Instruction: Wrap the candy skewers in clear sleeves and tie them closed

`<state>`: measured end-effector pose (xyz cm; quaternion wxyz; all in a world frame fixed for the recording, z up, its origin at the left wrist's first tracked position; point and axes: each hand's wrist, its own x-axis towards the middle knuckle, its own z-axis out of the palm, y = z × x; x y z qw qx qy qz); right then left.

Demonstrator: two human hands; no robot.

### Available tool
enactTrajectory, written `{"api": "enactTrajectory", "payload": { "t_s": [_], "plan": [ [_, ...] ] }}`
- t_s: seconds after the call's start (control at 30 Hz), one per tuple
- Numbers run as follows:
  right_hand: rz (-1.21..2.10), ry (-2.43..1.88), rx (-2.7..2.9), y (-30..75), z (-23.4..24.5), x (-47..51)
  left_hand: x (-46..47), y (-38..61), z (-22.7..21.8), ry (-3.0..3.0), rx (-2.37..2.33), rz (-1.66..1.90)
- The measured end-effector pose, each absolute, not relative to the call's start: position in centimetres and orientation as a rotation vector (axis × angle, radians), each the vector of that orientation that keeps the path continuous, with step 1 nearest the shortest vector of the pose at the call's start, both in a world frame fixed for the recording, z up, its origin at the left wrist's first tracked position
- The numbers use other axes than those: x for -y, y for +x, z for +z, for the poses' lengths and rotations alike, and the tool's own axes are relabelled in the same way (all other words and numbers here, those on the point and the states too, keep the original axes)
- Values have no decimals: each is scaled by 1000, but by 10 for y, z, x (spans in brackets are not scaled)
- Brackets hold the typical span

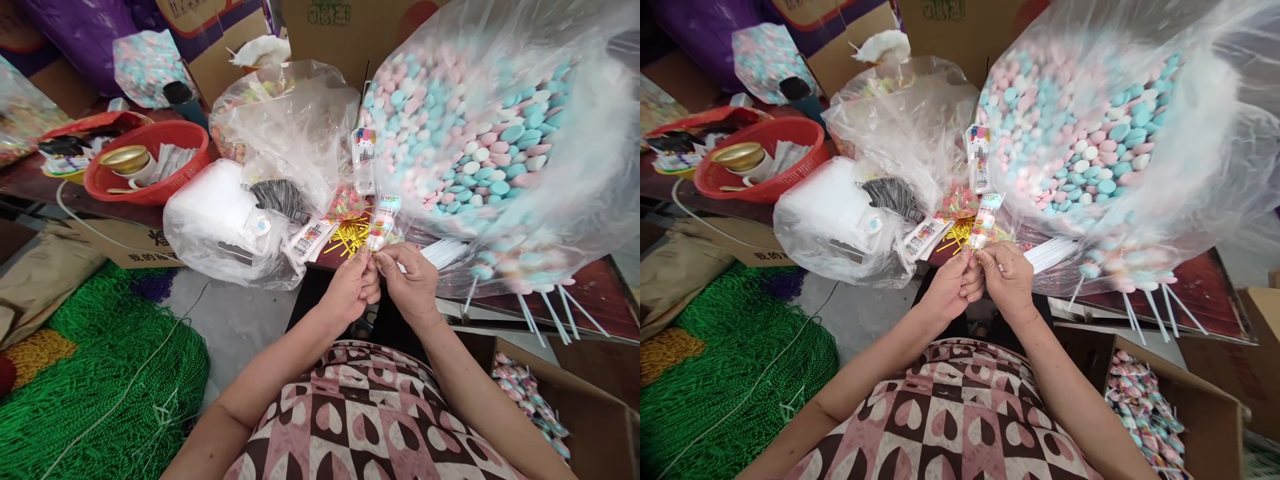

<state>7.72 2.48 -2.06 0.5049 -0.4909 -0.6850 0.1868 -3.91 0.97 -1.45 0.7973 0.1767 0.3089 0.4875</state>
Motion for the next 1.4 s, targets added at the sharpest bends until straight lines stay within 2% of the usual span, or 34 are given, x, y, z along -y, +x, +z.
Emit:
{"api": "enactTrajectory", "payload": {
  "t_s": [0.2, 0.37, 0.5, 0.63, 0.83, 0.97, 1.03, 1.2, 1.3, 1.4],
  "plan": [
    [1005, -1185, 1348, 78, -22, -28, -13, -44, -19, 633, -785, 1092],
    [1225, -1186, 1193, 78, -15, -27, -13, -48, -25, 910, -934, 1118],
    [1031, -1271, 1370, 79, 3, -20, -14, -52, -24, 1042, -999, 1144],
    [740, -1294, 1626, 75, 16, -13, -20, -58, -1, 980, -800, 1277],
    [707, -1304, 1670, 77, 22, -22, -3, -76, 43, 1112, -582, 1311],
    [613, -1302, 1589, 80, 39, -31, 9, -78, 36, 1414, -686, 1084],
    [561, -1257, 1593, 77, 48, -29, 5, -76, 27, 1360, -804, 947],
    [535, -1059, 1938, 66, 53, -13, -17, -84, 32, 782, -785, 1133],
    [518, -1026, 2040, 69, 45, -15, -14, -95, 43, 827, -705, 1139],
    [364, -1056, 2039, 75, 41, -24, -5, -98, 39, 1029, -764, 907]
  ]
}}
